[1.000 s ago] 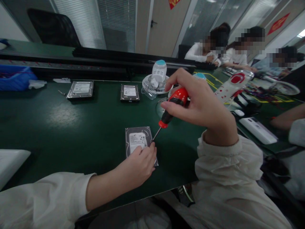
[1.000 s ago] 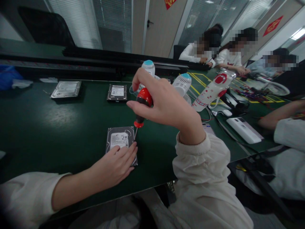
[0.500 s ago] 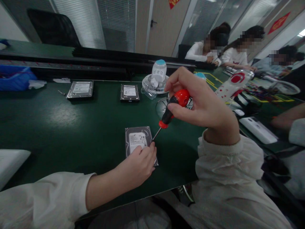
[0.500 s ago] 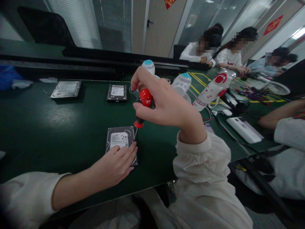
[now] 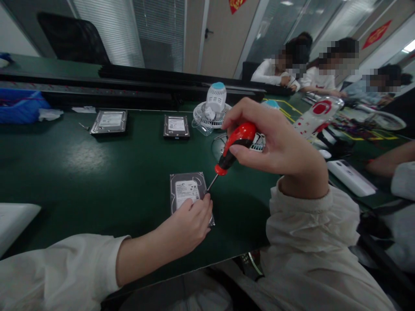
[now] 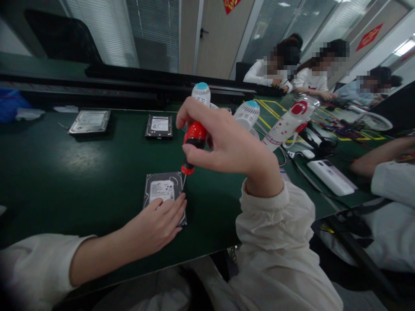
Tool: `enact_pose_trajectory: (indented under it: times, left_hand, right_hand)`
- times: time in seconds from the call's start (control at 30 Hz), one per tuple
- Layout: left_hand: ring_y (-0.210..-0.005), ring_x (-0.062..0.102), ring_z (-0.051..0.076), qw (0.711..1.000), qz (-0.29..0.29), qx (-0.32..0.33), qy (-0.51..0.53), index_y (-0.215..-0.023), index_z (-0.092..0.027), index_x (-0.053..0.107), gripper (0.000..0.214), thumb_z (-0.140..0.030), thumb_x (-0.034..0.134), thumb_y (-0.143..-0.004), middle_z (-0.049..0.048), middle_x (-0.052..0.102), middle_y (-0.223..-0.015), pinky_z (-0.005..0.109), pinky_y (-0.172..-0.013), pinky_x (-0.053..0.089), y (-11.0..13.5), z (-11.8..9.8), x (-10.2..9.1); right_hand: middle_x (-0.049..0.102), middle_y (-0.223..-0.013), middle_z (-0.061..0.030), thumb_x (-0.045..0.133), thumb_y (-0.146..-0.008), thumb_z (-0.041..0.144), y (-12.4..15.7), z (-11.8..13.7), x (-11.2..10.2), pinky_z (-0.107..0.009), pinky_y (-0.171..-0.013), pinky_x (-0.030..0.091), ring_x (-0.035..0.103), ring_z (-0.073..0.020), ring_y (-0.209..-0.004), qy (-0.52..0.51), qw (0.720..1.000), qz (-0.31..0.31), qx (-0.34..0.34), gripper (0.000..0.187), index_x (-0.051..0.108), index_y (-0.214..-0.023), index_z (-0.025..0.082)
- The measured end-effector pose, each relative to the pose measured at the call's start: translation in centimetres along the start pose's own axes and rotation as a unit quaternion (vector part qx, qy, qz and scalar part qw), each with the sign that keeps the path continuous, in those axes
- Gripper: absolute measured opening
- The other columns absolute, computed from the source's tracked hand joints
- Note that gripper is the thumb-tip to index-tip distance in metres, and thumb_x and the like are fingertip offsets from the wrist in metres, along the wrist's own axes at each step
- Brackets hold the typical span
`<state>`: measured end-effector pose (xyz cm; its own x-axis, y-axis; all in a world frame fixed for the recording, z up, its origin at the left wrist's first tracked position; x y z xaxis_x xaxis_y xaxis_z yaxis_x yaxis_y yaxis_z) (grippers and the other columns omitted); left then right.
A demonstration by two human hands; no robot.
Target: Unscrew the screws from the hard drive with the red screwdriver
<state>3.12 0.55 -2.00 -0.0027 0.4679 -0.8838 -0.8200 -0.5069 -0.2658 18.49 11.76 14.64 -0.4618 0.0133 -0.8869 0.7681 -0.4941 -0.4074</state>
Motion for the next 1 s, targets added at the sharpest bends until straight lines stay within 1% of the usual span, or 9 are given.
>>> enact_pose_trajectory:
  times: [0.3, 0.43, 0.53, 0.6, 0.7, 0.77, 0.87, 0.93, 1.0]
  left_hand:
    - [-0.102, 0.066, 0.028, 1.000, 0.016, 0.001, 0.005, -0.139, -0.002, 0.066, 0.052, -0.039, 0.052, -0.105, 0.0241, 0.067, -0.142, 0.038, -0.078, 0.043, 0.0, 0.0, -0.3]
    - [-0.101, 0.066, 0.028, 1.000, 0.014, -0.004, 0.009, -0.137, -0.001, 0.067, 0.051, -0.038, 0.053, -0.105, 0.0242, 0.067, -0.141, 0.038, -0.076, 0.043, -0.3, 0.1, -0.2]
    - [-0.100, 0.066, 0.028, 0.999, 0.021, -0.015, 0.023, -0.137, -0.001, 0.067, 0.051, -0.038, 0.053, -0.105, 0.0244, 0.067, -0.141, 0.040, -0.077, 0.044, -0.4, 0.1, -0.3]
    - [-0.099, 0.066, 0.028, 0.999, 0.023, -0.023, 0.040, -0.137, -0.001, 0.067, 0.052, -0.039, 0.054, -0.105, 0.0238, 0.068, -0.140, 0.041, -0.077, 0.045, -0.5, 0.2, -0.9]
    - [-0.097, 0.066, 0.028, 0.997, 0.000, -0.034, 0.074, -0.135, 0.000, 0.067, 0.050, -0.037, 0.056, -0.104, 0.0225, 0.069, -0.138, 0.042, -0.077, 0.046, -0.6, 0.2, -2.8]
    - [-0.093, 0.066, 0.025, 0.992, -0.014, -0.034, 0.123, -0.131, -0.006, 0.070, 0.044, -0.036, 0.052, -0.106, 0.0175, 0.074, -0.128, 0.040, -0.076, 0.047, -0.4, 0.0, -4.3]
    - [-0.092, 0.065, 0.018, 0.971, 0.006, 0.017, 0.240, -0.132, -0.029, 0.072, 0.037, -0.044, 0.049, -0.108, 0.0046, 0.076, -0.117, 0.034, -0.075, 0.050, 0.7, -1.0, -5.8]
    - [-0.099, 0.066, 0.021, 0.977, 0.007, 0.043, 0.210, -0.146, -0.039, 0.062, 0.046, -0.057, 0.047, -0.105, 0.0040, 0.075, -0.121, 0.038, -0.074, 0.052, 2.1, -1.8, -6.3]
    - [-0.109, 0.066, 0.029, 0.988, 0.043, -0.023, 0.144, -0.153, -0.038, 0.056, 0.058, -0.065, 0.042, -0.104, 0.0083, 0.073, -0.124, 0.047, -0.077, 0.053, 3.7, -2.2, -6.1]
  right_hand:
    - [0.057, -0.077, 0.0005, 0.051, -0.092, 0.036, -0.2, 0.1, 0.2, -0.032, -0.069, 0.036, 0.049, -0.0148, -0.068, 0.018, 1.000, 0.018, 0.018, 0.032, 0.057, -0.118, 0.017]
    - [0.052, -0.071, 0.0025, 0.058, -0.095, 0.048, -0.1, 0.3, 0.2, -0.031, -0.065, 0.029, 0.041, -0.0117, -0.061, 0.086, 0.993, -0.014, 0.079, 0.030, 0.060, -0.103, 0.019]
    - [0.054, -0.073, 0.0023, 0.061, -0.091, 0.039, -0.1, 0.4, 0.2, -0.031, -0.064, 0.030, 0.043, -0.0124, -0.062, 0.082, 0.993, -0.020, 0.077, 0.027, 0.059, -0.109, 0.019]
    - [0.055, -0.075, 0.0021, 0.060, -0.088, 0.036, -0.1, 0.5, 0.2, -0.031, -0.064, 0.032, 0.044, -0.0128, -0.062, 0.058, 0.997, -0.009, 0.056, 0.032, 0.058, -0.114, 0.018]
    - [0.054, -0.072, 0.0022, 0.059, -0.091, 0.043, -0.1, 0.3, 0.2, -0.032, -0.064, 0.031, 0.042, -0.0123, -0.061, 0.070, 0.995, -0.011, 0.072, 0.028, 0.060, -0.105, 0.018]
    - [0.054, -0.070, 0.0018, 0.061, -0.093, 0.047, -0.1, 0.2, 0.2, -0.032, -0.064, 0.030, 0.041, -0.0123, -0.061, 0.090, 0.991, -0.023, 0.095, 0.028, 0.061, -0.096, 0.019]
    - [0.058, -0.076, 0.0009, 0.065, -0.087, 0.039, 0.0, 0.1, 0.1, -0.032, -0.066, 0.034, 0.046, -0.0143, -0.065, 0.080, 0.993, -0.029, 0.085, 0.024, 0.060, -0.102, 0.021]
    - [0.059, -0.079, 0.0005, 0.065, -0.084, 0.035, 0.1, 0.2, 0.2, -0.033, -0.067, 0.036, 0.048, -0.0155, -0.068, 0.062, 0.995, -0.029, 0.067, 0.030, 0.057, -0.109, 0.021]
    - [0.059, -0.079, -0.0001, 0.062, -0.087, 0.037, 0.0, 0.2, 0.2, -0.033, -0.066, 0.035, 0.047, -0.0156, -0.067, 0.064, 0.995, -0.034, 0.069, 0.026, 0.056, -0.106, 0.021]
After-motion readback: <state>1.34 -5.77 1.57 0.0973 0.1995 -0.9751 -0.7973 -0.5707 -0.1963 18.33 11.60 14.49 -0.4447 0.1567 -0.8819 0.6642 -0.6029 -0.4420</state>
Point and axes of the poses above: each hand's wrist, its own y-axis away from the middle knuckle, its own x-axis out of the palm, z = x × y, the point moved 3 cm from there along -y, towards the middle knuckle
